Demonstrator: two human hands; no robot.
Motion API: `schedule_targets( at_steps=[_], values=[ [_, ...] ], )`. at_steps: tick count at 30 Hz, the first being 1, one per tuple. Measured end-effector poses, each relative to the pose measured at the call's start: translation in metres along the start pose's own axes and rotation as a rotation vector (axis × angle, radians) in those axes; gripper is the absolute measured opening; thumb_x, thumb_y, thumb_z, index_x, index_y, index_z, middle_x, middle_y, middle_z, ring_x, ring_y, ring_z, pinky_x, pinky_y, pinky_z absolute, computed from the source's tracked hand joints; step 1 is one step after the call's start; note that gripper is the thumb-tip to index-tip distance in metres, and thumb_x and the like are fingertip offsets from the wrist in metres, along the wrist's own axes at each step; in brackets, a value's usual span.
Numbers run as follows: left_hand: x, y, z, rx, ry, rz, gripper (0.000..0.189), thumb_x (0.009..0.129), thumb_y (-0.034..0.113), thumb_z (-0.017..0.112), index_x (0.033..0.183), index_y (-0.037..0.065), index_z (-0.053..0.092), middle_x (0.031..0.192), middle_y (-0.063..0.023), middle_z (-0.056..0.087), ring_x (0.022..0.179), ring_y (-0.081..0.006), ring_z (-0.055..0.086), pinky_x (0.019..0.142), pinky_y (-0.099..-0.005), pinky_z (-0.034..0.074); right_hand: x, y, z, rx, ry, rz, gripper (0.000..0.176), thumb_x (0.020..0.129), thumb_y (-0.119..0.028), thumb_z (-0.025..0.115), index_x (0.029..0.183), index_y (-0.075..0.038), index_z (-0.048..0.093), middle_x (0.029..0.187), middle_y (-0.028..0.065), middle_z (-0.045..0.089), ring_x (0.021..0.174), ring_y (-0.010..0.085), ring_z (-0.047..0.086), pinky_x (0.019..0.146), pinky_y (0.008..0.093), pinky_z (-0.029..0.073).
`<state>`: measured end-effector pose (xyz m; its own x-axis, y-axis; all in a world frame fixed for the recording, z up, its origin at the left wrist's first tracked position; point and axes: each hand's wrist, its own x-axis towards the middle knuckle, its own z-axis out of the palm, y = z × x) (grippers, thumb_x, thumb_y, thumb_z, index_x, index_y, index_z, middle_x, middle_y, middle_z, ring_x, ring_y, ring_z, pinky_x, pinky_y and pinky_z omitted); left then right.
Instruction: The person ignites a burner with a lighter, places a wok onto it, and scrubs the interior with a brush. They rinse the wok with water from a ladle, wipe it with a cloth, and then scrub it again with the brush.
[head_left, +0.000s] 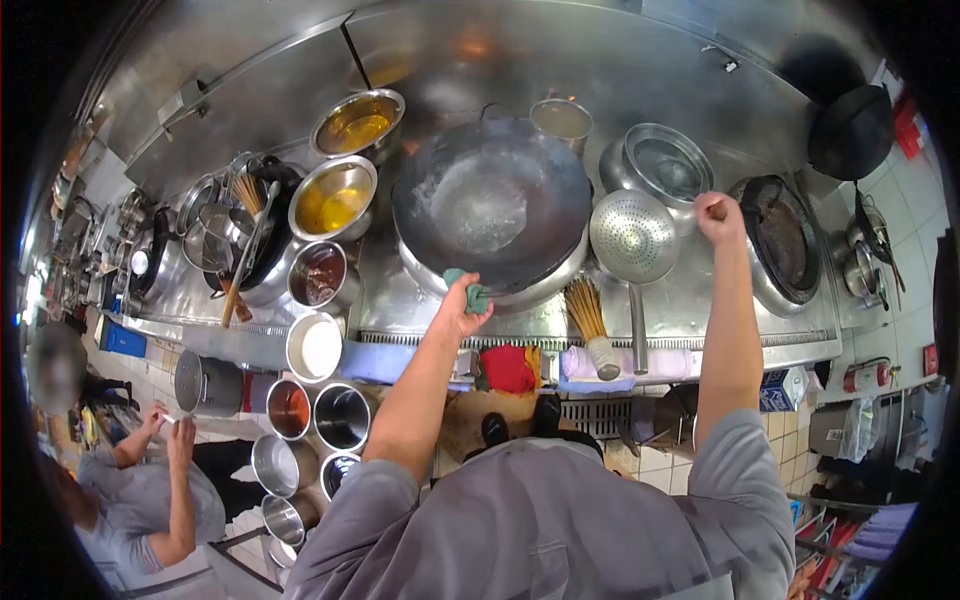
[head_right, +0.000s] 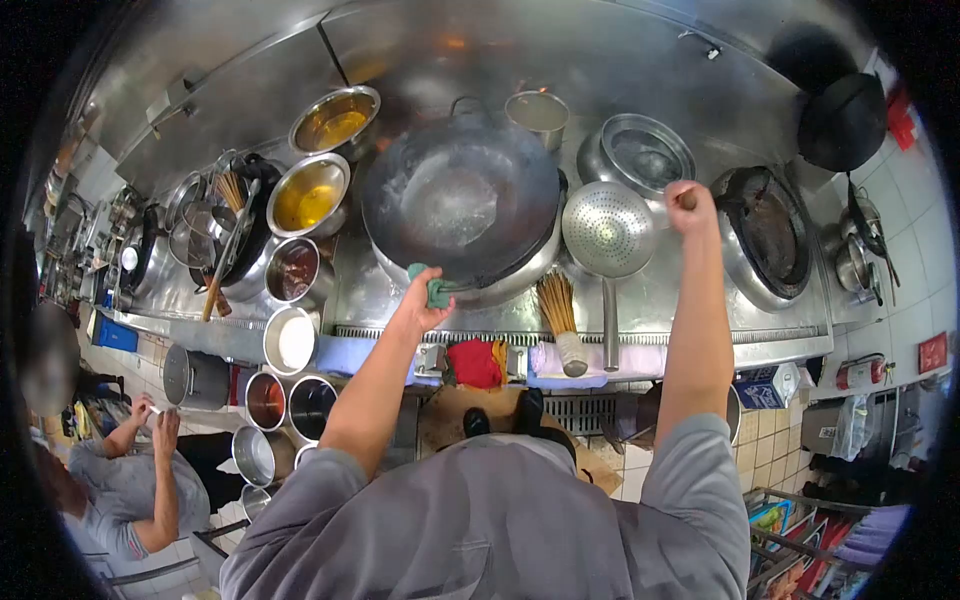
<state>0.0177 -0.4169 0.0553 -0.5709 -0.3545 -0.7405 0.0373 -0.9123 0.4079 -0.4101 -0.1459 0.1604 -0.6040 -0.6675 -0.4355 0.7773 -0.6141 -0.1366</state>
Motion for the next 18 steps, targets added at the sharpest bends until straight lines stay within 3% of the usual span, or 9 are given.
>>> schedule_targets(
  at_steps=[2,4,7,9,11,13,15,17,18],
  values=[
    [-0.008,-0.001,-0.019,-0.012,0.019,-0.049,0.031,0.078,0.030,0.067,0.092,0.007,0.051,0.082,-0.0089,0.052,0.069,-0.0199,0.052,0.059,-0.0311,0.051,-0.040,0.013,0.019,0.186,-0.089,0.066,0.006,0.076,0.006,0.044,0.077,0.003,0.039,0.070,0.0097,0.043,0.059,0.0165,0.048,0.047,0.0237,0.050],
    [-0.007,-0.002,-0.054,-0.146,-0.632,-0.410,0.040,0.078,0.036,0.068,0.099,0.006,0.052,0.086,-0.0085,0.054,0.071,-0.0199,0.054,0.061,-0.0288,0.052,-0.069,0.022,0.031,0.299,-0.164,0.145,0.005,0.077,0.007,0.042,0.078,0.004,0.038,0.076,0.0105,0.041,0.062,0.0171,0.047,0.051,0.0241,0.051],
    [-0.043,-0.046,-0.095,0.022,-0.493,-0.293,0.045,0.079,0.033,0.068,0.108,0.004,0.052,0.089,-0.0095,0.057,0.073,-0.0208,0.057,0.063,-0.0303,0.052,-0.131,0.062,0.053,0.425,-0.194,0.194,0.006,0.078,0.010,0.040,0.079,0.004,0.037,0.077,0.0090,0.039,0.061,0.0177,0.045,0.054,0.0264,0.051],
    [-0.069,-0.082,-0.124,0.187,-0.334,-0.240,0.047,0.079,0.031,0.068,0.113,0.003,0.050,0.090,-0.0120,0.060,0.078,-0.0213,0.060,0.065,-0.0311,0.053,-0.169,0.093,0.060,0.350,-0.358,0.143,0.007,0.085,0.007,0.040,0.085,0.002,0.034,0.079,0.0092,0.038,0.062,0.0178,0.046,0.058,0.0302,0.050],
    [-0.053,-0.122,-0.192,0.410,-0.296,-0.334,0.043,0.079,0.029,0.067,0.112,0.006,0.054,0.094,-0.0130,0.062,0.082,-0.0225,0.061,0.069,-0.0379,0.053,-0.201,0.122,0.064,0.364,-0.396,0.148,0.010,0.088,0.005,0.039,0.095,0.004,0.032,0.081,0.0095,0.038,0.063,0.0181,0.047,0.059,0.0310,0.049],
    [-0.066,-0.155,-0.232,0.785,-0.066,-0.280,0.043,0.080,0.033,0.065,0.109,0.004,0.056,0.093,-0.0151,0.063,0.083,-0.0259,0.062,0.071,-0.0415,0.052,-0.231,0.147,0.064,0.381,-0.427,0.147,0.017,0.091,0.002,0.038,0.105,0.007,0.029,0.082,0.0097,0.038,0.063,0.0184,0.047,0.060,0.0319,0.049],
    [-0.051,-0.183,-0.301,1.599,0.030,-0.188,0.048,0.076,0.037,0.065,0.105,-0.001,0.060,0.095,-0.0189,0.064,0.086,-0.0294,0.062,0.075,-0.0407,0.050,-0.256,0.168,0.062,0.411,-0.448,0.155,0.038,0.095,-0.005,0.035,0.123,0.010,0.015,0.085,0.0099,0.037,0.064,0.0185,0.047,0.060,0.0301,0.047],
    [-0.055,-0.211,-0.361,1.863,0.111,-0.176,0.050,0.072,0.039,0.067,0.098,-0.004,0.063,0.096,-0.0225,0.063,0.089,-0.0305,0.062,0.075,-0.0363,0.050,-0.273,0.179,0.054,0.407,-0.422,0.138,0.049,0.095,-0.006,0.035,0.131,0.012,0.006,0.086,0.0098,0.037,0.063,0.0178,0.046,0.058,0.0291,0.045],
    [-0.025,-0.240,-0.421,1.949,-0.145,-0.172,0.049,0.072,0.039,0.067,0.097,-0.003,0.063,0.095,-0.0224,0.063,0.088,-0.0310,0.062,0.075,-0.0364,0.050,-0.282,0.185,0.050,0.385,-0.404,0.176,0.048,0.095,-0.007,0.035,0.130,0.013,0.008,0.086,0.0097,0.037,0.063,0.0174,0.046,0.056,0.0294,0.044]
  ],
)
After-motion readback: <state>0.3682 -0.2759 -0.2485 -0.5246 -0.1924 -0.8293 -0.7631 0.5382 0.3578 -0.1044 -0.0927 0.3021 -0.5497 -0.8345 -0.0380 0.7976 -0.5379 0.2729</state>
